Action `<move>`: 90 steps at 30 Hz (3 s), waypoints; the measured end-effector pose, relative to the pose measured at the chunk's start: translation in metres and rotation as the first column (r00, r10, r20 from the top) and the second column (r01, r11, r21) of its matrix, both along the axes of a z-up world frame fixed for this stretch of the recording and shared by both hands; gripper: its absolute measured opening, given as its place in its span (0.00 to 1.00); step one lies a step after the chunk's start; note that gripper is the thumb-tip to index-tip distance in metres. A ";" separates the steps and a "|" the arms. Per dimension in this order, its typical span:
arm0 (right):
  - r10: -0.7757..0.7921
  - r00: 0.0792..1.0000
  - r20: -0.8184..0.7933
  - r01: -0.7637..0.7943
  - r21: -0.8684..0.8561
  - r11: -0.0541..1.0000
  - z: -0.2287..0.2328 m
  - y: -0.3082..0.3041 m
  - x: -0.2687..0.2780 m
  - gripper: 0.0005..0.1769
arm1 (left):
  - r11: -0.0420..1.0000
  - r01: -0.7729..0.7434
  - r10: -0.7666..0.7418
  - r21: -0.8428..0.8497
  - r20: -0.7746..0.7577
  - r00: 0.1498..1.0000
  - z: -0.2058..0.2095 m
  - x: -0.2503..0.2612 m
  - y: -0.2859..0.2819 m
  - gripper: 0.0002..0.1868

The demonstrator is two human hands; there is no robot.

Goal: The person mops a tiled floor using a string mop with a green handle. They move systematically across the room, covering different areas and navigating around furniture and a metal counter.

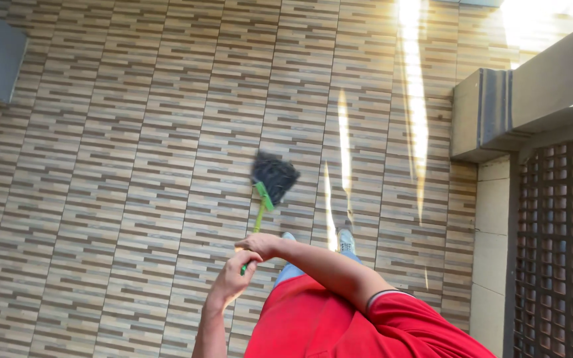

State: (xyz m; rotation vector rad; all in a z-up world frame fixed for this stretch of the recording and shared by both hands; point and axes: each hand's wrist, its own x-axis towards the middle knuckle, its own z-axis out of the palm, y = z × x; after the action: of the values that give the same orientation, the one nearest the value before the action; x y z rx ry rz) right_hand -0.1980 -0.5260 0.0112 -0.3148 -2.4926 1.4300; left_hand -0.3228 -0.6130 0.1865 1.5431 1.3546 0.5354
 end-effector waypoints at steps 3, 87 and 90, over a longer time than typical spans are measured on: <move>0.018 1.000 0.024 -0.017 -0.012 1.000 0.001 -0.008 -0.023 0.15 | 0.996 -0.085 0.085 0.028 -0.017 0.996 -0.006 -0.013 -0.017 0.10; -0.829 0.413 0.378 0.757 0.364 0.543 -0.070 -0.346 0.558 0.27 | 0.866 0.491 -0.489 0.091 0.350 0.799 -0.166 0.480 -0.217 0.06; -0.787 0.497 0.365 0.724 0.325 0.608 -0.046 -0.330 0.473 0.29 | 0.871 0.478 -0.488 0.113 0.293 0.822 -0.166 0.398 -0.214 0.03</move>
State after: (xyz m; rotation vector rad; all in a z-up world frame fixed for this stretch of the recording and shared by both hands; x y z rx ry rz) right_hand 0.2748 -0.8563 -0.0348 -1.6933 -2.1995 0.8384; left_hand 0.0756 -0.8275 0.0206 1.6706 0.6729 0.4560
